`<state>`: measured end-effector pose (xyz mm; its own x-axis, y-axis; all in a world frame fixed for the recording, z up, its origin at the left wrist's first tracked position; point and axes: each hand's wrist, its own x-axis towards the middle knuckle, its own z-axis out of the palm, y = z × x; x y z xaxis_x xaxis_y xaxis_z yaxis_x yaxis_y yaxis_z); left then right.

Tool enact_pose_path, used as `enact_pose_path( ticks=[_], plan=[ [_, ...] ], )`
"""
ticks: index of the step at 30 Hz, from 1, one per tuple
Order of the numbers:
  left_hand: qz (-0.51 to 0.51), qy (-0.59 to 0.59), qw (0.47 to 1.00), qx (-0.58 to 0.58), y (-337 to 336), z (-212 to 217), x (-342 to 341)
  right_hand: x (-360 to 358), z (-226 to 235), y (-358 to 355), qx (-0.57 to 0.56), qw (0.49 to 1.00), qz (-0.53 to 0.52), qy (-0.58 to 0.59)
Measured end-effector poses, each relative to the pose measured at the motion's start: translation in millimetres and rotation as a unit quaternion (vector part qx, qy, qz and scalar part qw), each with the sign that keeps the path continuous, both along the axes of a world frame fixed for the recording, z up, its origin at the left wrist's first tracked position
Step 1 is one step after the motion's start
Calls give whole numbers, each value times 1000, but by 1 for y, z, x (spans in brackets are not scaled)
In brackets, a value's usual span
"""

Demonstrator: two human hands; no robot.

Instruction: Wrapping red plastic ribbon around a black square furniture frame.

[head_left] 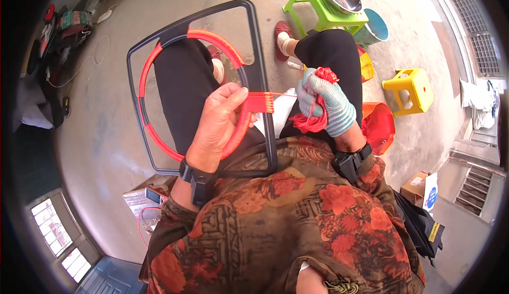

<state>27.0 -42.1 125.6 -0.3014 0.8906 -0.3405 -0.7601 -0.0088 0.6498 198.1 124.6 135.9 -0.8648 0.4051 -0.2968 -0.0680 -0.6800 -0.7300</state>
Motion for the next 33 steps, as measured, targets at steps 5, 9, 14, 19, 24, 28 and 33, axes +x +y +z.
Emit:
enact_pose_path(
  ticks=[5,9,14,19,24,28,33],
  plan=[
    [43,24,999,-1,-5,0,-7,52,0,46,88,950,-297,-48],
    [42,26,999,3,-2,-1,-7,220,-59,161,-21,888,-454,67],
    [39,47,998,6,4,-3,-4,124,16,123,25,834,-546,-72],
    [89,32,995,-21,14,5,3,-7,45,37,502,814,-256,-138],
    [153,97,983,21,19,23,11,-62,57,-13,877,468,7,107],
    [149,170,974,-24,9,1,3,-43,55,-11,721,673,-163,40],
    [170,172,970,-12,14,-7,4,-34,18,5,402,899,36,-171]
  ],
)
